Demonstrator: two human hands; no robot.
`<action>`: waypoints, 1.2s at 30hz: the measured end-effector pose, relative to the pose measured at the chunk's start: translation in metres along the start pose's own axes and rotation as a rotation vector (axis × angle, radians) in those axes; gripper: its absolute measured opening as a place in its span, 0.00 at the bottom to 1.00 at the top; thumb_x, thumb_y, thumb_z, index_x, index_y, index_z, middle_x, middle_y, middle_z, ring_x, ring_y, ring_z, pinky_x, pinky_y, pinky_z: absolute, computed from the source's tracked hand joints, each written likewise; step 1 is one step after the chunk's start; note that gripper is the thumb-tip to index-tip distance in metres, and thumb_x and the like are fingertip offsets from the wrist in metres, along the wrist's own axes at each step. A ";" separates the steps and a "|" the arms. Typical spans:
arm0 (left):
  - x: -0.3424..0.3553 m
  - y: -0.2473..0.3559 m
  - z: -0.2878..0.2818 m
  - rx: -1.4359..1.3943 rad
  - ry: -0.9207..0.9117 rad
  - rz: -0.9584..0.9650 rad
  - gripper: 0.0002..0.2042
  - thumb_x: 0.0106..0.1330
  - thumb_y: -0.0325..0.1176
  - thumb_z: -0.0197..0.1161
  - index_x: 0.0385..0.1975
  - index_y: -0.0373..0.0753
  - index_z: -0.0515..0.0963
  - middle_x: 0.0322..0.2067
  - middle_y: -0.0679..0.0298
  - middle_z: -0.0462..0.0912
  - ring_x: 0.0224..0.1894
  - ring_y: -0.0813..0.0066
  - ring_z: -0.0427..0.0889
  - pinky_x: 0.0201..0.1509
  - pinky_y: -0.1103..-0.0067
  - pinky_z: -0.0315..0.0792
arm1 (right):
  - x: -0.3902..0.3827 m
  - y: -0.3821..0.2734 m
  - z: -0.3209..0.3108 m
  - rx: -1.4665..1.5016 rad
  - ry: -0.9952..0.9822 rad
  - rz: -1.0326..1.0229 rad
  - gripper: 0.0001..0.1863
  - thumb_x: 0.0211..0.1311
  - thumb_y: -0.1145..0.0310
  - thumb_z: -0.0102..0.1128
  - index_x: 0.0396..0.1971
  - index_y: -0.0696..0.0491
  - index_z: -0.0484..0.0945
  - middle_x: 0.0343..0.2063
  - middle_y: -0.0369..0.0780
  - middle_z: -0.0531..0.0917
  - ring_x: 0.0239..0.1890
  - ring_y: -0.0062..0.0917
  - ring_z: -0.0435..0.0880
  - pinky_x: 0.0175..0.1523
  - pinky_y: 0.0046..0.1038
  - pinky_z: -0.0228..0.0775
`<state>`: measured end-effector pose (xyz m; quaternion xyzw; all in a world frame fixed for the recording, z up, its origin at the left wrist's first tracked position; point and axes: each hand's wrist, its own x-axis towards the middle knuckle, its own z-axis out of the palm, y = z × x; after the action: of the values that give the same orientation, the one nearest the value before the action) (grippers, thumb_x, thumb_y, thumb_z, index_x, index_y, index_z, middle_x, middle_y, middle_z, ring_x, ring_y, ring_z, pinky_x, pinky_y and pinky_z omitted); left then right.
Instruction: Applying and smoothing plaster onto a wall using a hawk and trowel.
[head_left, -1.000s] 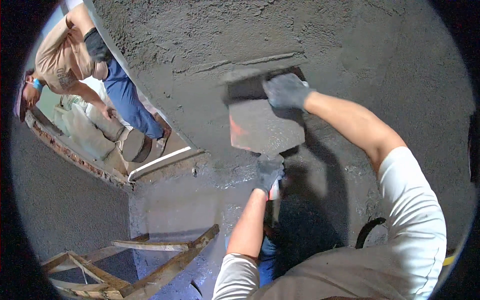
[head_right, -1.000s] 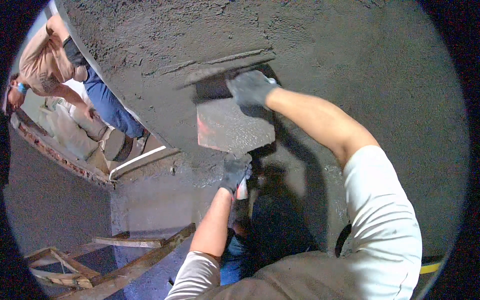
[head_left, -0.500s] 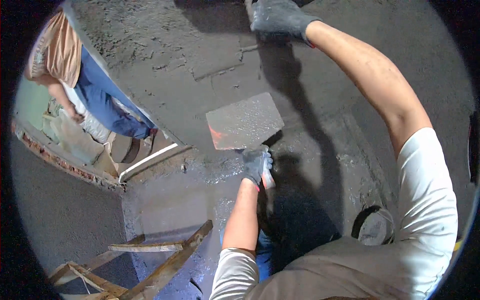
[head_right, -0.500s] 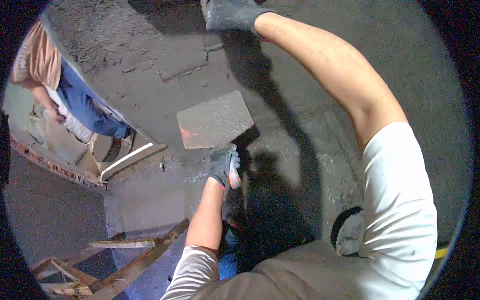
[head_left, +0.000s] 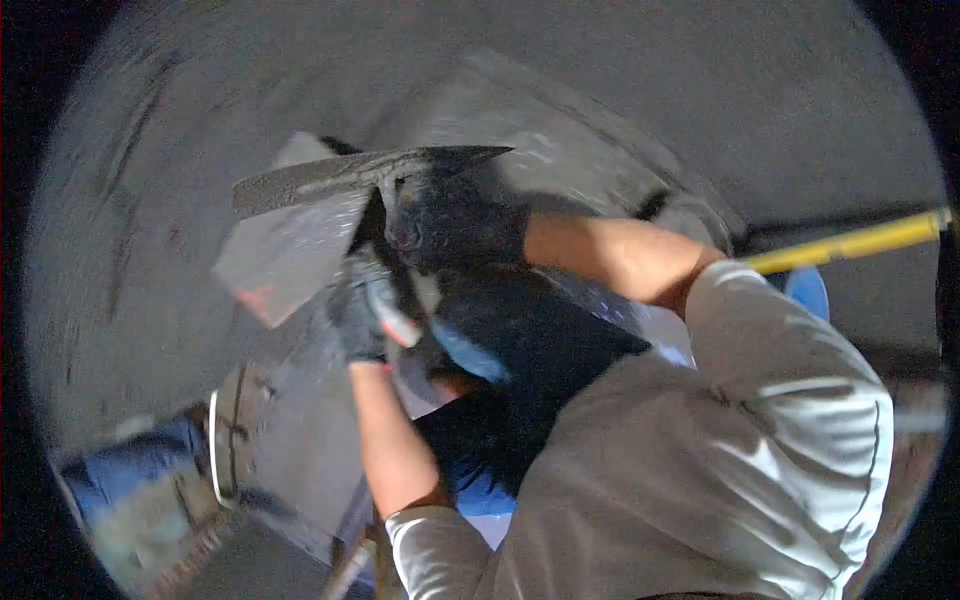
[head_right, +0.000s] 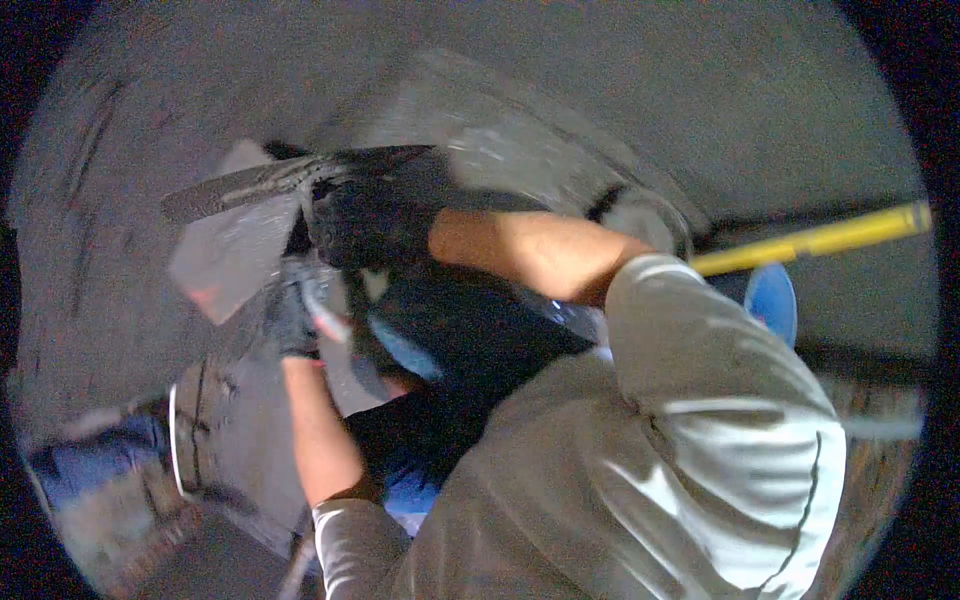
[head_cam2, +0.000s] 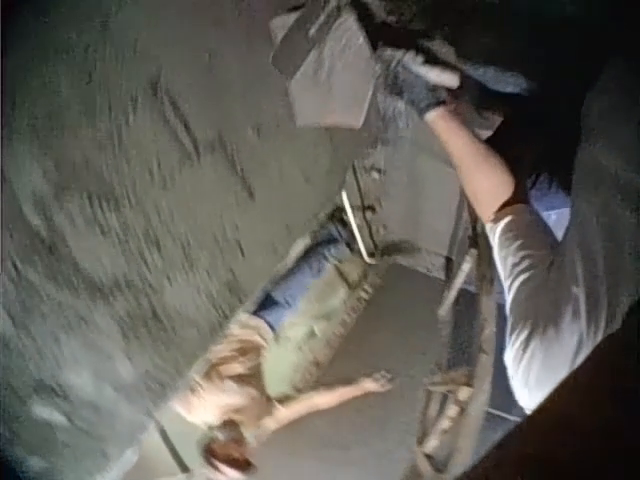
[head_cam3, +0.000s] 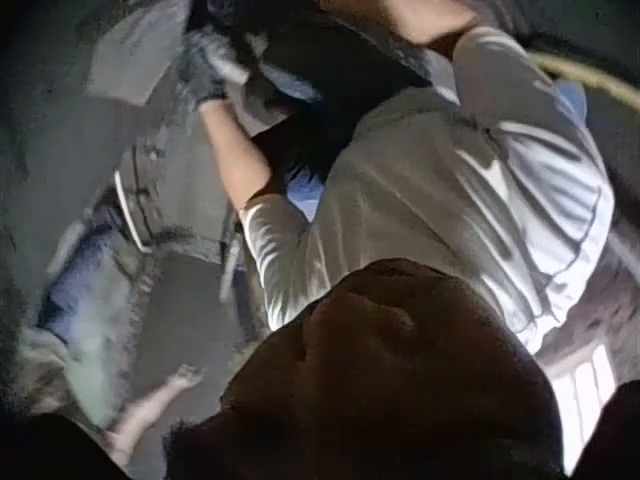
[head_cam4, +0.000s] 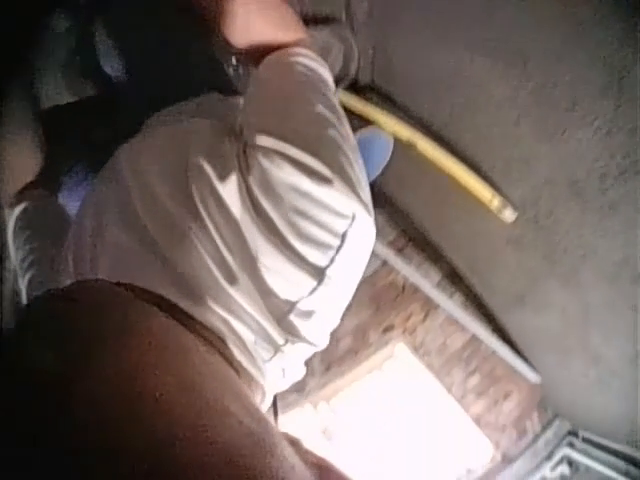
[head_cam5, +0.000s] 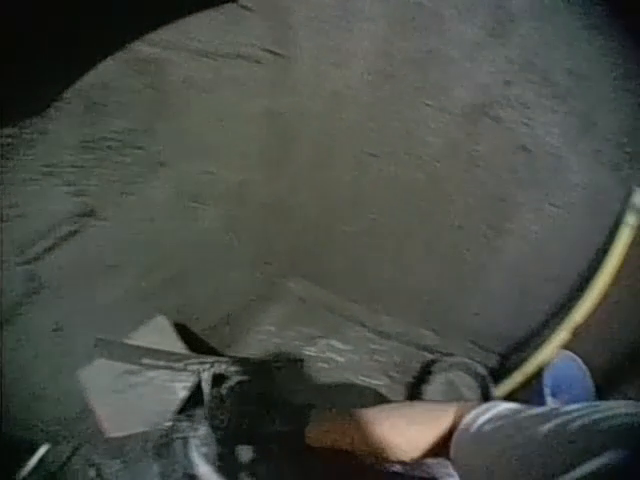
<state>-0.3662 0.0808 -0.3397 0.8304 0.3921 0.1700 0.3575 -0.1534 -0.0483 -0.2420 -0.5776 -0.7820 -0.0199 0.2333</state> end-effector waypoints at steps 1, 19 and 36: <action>0.003 -0.041 0.010 -0.079 -0.037 -0.064 0.14 0.64 0.44 0.47 0.37 0.44 0.76 0.27 0.60 0.79 0.30 0.64 0.78 0.34 0.70 0.71 | -0.035 0.014 0.014 0.192 0.168 -0.013 0.09 0.43 0.65 0.61 0.25 0.53 0.77 0.26 0.41 0.77 0.31 0.34 0.76 0.34 0.32 0.68; -0.023 -0.117 0.273 -0.096 -0.644 0.617 0.14 0.64 0.38 0.49 0.42 0.38 0.76 0.39 0.52 0.77 0.38 0.59 0.75 0.50 0.73 0.67 | -0.517 0.023 -0.126 -0.199 -0.368 1.106 0.12 0.58 0.63 0.53 0.40 0.50 0.77 0.33 0.40 0.81 0.35 0.27 0.79 0.43 0.27 0.70; -0.013 -0.034 0.364 -0.129 -0.828 0.783 0.14 0.65 0.39 0.48 0.43 0.40 0.75 0.41 0.53 0.77 0.41 0.61 0.75 0.51 0.72 0.67 | -0.401 -0.024 -0.108 0.006 -0.445 1.222 0.12 0.57 0.67 0.53 0.41 0.50 0.77 0.37 0.40 0.81 0.40 0.28 0.78 0.47 0.29 0.69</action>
<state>-0.1877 -0.0825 -0.6144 0.8876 -0.1284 -0.0262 0.4416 -0.0486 -0.4467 -0.2958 -0.9081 -0.3420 0.2388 0.0364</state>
